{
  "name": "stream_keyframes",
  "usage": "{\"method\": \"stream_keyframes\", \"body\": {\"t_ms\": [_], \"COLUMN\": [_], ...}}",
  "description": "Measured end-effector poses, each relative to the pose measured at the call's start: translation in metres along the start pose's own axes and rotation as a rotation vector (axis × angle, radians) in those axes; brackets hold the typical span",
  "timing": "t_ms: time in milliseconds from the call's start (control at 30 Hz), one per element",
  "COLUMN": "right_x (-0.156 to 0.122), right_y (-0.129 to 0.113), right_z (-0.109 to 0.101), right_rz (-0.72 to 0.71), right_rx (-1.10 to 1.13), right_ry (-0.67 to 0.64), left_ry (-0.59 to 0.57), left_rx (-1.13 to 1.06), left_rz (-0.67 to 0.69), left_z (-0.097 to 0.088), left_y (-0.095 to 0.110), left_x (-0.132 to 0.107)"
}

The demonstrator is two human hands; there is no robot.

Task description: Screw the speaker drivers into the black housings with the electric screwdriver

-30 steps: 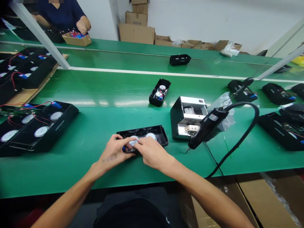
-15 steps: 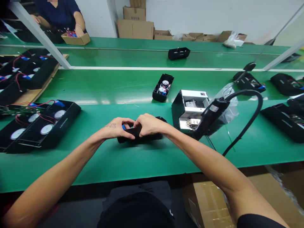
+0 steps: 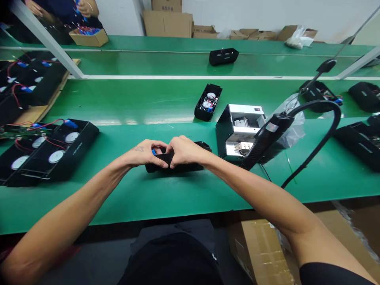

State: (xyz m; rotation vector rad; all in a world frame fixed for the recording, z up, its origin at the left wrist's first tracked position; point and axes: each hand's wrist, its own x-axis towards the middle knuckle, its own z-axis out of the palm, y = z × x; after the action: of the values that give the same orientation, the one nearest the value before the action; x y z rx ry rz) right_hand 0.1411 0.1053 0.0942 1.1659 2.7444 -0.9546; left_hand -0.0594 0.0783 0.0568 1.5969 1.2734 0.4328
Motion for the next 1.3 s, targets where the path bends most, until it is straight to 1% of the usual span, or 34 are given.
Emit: {"method": "stream_keyframes", "body": {"t_ms": [133,267,367,467,567,700,800,900,967,1000,1033,1067,1100,1133,1167,1200,1233,1267,1300], "right_x": [-0.002,-0.002,0.001,0.008,0.013,0.012,0.01,0.004,-0.009,-0.02,-0.033,-0.049,-0.066,-0.083,-0.1,-0.116,-0.129,-0.139,-0.146], "right_y": [0.002,0.0,0.0,0.0,0.0,-0.003,-0.005,-0.009,-0.011,-0.012,-0.011,-0.009,-0.004,0.003,0.012,0.023,0.036,0.05,0.064], "right_z": [0.003,0.004,0.002,0.0,-0.002,-0.003,0.001,0.009,0.014,0.015,0.016,0.016,0.016,0.016,0.016,0.017,0.018,0.018,0.018], "right_rz": [-0.021,0.013,0.041,0.045,0.084,0.093,0.094,0.048,-0.018,-0.067,-0.113,-0.144,-0.149,-0.107,-0.011,0.115,0.247,0.362,0.449], "right_rx": [-0.079,-0.055,-0.046,0.006,0.039,0.047,0.025,-0.054,-0.135,-0.166,-0.176,-0.16,-0.122,-0.076,-0.041,-0.022,-0.018,-0.029,-0.044], "right_ry": [0.014,0.01,0.023,-0.022,-0.069,-0.065,-0.049,-0.011,0.036,0.084,0.163,0.279,0.449,0.665,0.913,1.157,1.351,1.466,1.516], "left_ry": [-0.01,-0.019,-0.023,-0.023,-0.025,-0.025,-0.023,-0.004,0.024,0.031,0.042,0.063,0.082,0.14,0.2,0.25,0.294,0.318,0.333], "left_rx": [-0.032,-0.061,-0.037,-0.01,0.013,0.042,0.038,0.079,0.13,0.163,0.209,0.265,0.334,0.409,0.47,0.514,0.543,0.562,0.575], "left_rz": [-0.006,-0.033,-0.034,-0.031,-0.028,-0.037,-0.046,-0.025,0.002,0.021,0.049,0.083,0.139,0.208,0.284,0.369,0.444,0.51,0.56], "left_z": [0.0,0.001,0.0,-0.001,-0.001,0.0,0.002,0.004,0.009,0.013,0.018,0.025,0.034,0.042,0.051,0.059,0.065,0.07,0.073], "left_y": [0.0,-0.001,0.001,0.002,0.002,0.003,0.004,0.004,0.001,-0.001,-0.004,-0.008,-0.013,-0.018,-0.023,-0.027,-0.031,-0.034,-0.036], "left_x": [0.0,0.001,0.002,0.003,0.004,0.002,0.001,-0.001,-0.005,-0.008,-0.013,-0.019,-0.025,-0.032,-0.038,-0.044,-0.049,-0.052,-0.055]}}
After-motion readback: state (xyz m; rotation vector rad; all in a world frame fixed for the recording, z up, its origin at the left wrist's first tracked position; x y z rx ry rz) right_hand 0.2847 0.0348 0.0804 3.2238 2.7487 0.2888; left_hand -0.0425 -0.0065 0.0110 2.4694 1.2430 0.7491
